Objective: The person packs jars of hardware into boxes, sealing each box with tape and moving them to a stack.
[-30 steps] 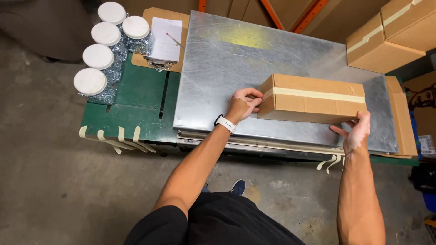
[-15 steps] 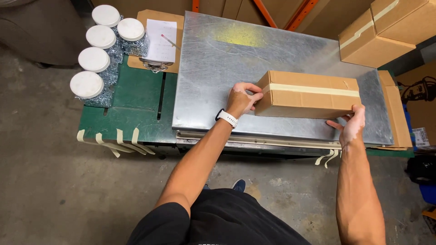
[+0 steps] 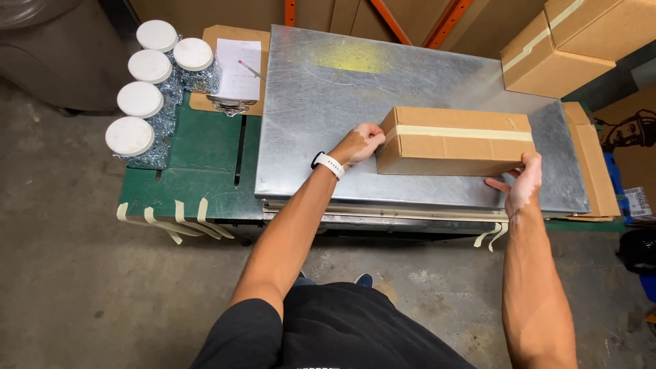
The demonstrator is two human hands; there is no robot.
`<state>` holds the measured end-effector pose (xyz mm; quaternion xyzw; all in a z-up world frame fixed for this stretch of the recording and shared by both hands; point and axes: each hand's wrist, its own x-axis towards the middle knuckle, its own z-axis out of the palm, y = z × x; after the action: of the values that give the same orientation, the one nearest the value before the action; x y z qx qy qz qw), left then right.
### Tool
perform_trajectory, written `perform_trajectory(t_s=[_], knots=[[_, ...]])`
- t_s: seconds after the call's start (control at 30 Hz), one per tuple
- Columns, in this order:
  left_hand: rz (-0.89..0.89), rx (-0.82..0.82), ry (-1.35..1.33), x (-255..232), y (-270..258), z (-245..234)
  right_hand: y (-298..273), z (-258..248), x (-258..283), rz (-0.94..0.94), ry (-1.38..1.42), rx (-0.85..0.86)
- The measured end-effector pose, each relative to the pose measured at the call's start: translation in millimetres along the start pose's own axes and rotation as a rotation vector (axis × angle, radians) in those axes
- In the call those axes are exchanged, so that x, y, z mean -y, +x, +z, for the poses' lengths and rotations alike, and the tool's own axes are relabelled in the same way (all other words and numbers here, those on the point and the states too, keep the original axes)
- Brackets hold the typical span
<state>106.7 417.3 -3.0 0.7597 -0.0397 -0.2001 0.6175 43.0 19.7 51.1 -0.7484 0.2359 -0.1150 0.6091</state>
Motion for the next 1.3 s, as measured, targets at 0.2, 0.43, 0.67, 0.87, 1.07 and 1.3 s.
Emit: perform_trajectory(t_s=[0.2, 0.43, 0.67, 0.87, 1.07, 1.3], knots=[[-0.043, -0.080, -0.088, -5, -15, -12, 4, -3, -4, -0.040, -0.036, 0.023], [0.049, -0.153, -0.088, 9, 4, 4, 7, -4, -7, -0.063, -0.051, 0.034], [-0.038, -0.031, -0.172, -2, -7, 4, 7, -5, -9, -0.064, -0.050, 0.032], [0.028, -0.064, 0.105, -8, -18, 8, 5, -4, -9, -0.071, -0.035, 0.026], [-0.020, -0.133, -0.468, -19, -36, 6, -5, -2, -6, -0.073, -0.090, 0.000], [-0.144, -0.245, -0.591, -42, -53, 2, -9, -1, -7, -0.074, -0.057, 0.009]])
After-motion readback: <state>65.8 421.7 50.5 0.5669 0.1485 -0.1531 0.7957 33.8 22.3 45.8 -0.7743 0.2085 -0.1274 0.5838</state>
